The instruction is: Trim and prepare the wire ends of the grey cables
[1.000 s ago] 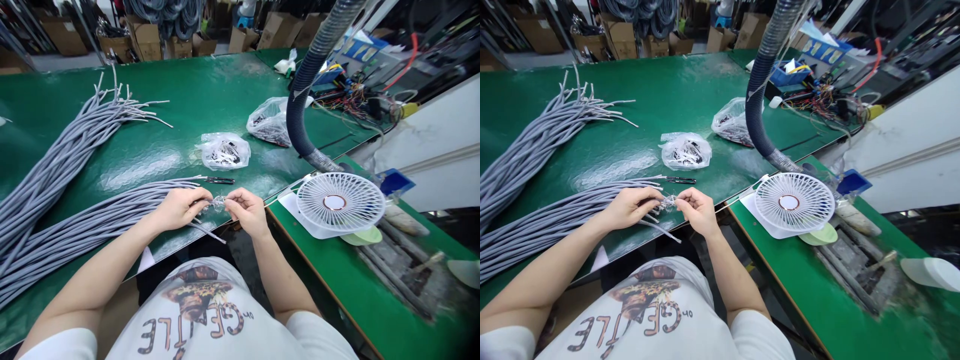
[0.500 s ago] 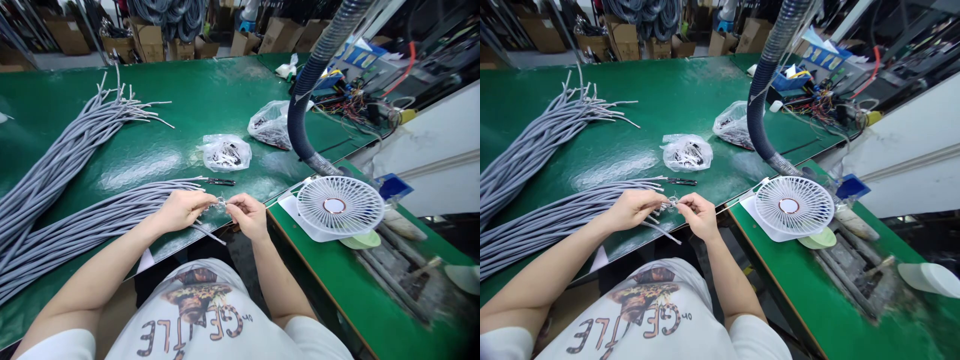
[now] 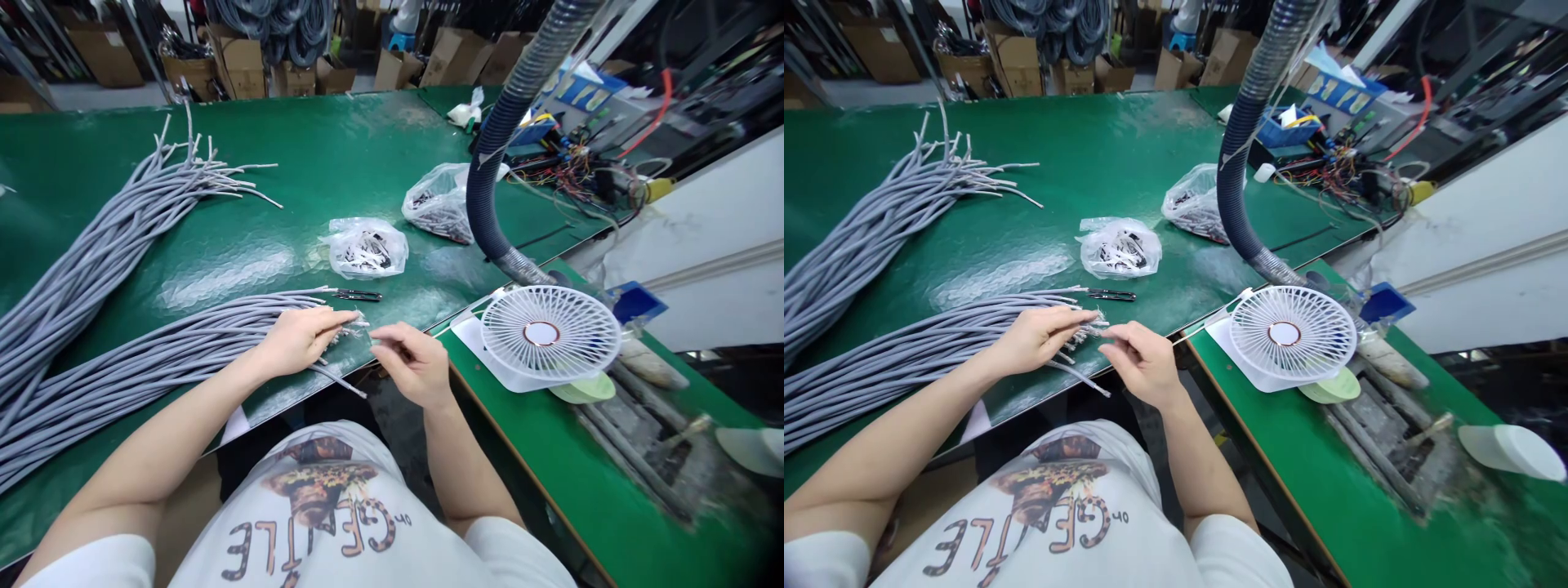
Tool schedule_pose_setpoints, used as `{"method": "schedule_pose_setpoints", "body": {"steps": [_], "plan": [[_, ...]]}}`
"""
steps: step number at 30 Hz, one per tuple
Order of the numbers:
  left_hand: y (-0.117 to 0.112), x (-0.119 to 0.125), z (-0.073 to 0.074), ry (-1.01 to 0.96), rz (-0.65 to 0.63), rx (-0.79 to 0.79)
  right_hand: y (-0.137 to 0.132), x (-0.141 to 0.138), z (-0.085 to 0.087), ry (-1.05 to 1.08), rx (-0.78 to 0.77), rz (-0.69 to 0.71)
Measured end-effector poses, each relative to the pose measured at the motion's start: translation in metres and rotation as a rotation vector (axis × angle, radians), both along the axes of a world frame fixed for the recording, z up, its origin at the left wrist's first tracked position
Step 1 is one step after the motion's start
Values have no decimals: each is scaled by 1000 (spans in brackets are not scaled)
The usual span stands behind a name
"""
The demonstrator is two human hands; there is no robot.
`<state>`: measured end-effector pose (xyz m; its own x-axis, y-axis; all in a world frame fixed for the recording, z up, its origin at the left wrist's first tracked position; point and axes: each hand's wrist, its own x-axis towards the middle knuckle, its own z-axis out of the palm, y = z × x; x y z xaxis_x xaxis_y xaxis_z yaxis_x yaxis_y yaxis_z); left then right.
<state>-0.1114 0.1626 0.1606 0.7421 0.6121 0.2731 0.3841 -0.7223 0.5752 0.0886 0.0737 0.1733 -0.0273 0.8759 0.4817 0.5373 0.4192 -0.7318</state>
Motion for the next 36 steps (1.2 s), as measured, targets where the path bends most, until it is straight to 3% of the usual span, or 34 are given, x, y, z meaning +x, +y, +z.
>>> {"method": "schedule_pose_setpoints", "body": {"steps": [5,14,20,25,28,31,33,36], "plan": [[-1,1,3,-28,10,-33,12,-5,-1,-338,70,75],[-3,2,8,-63,38,-104,18,-9,-2,-552,138,-16],[-3,1,17,-272,92,-424,26,-24,-21,-472,146,-54],[1,-2,19,-457,47,-628,35,-25,-29,-275,-27,25],[2,-5,23,-472,41,-645,33,-8,-20,-95,-163,10],[0,-7,28,-418,23,-611,32,11,2,99,-216,-43],[-2,-8,31,-363,6,-583,34,16,19,85,-216,50],[-6,-9,35,-282,-17,-539,44,12,35,-133,-233,287]]}}
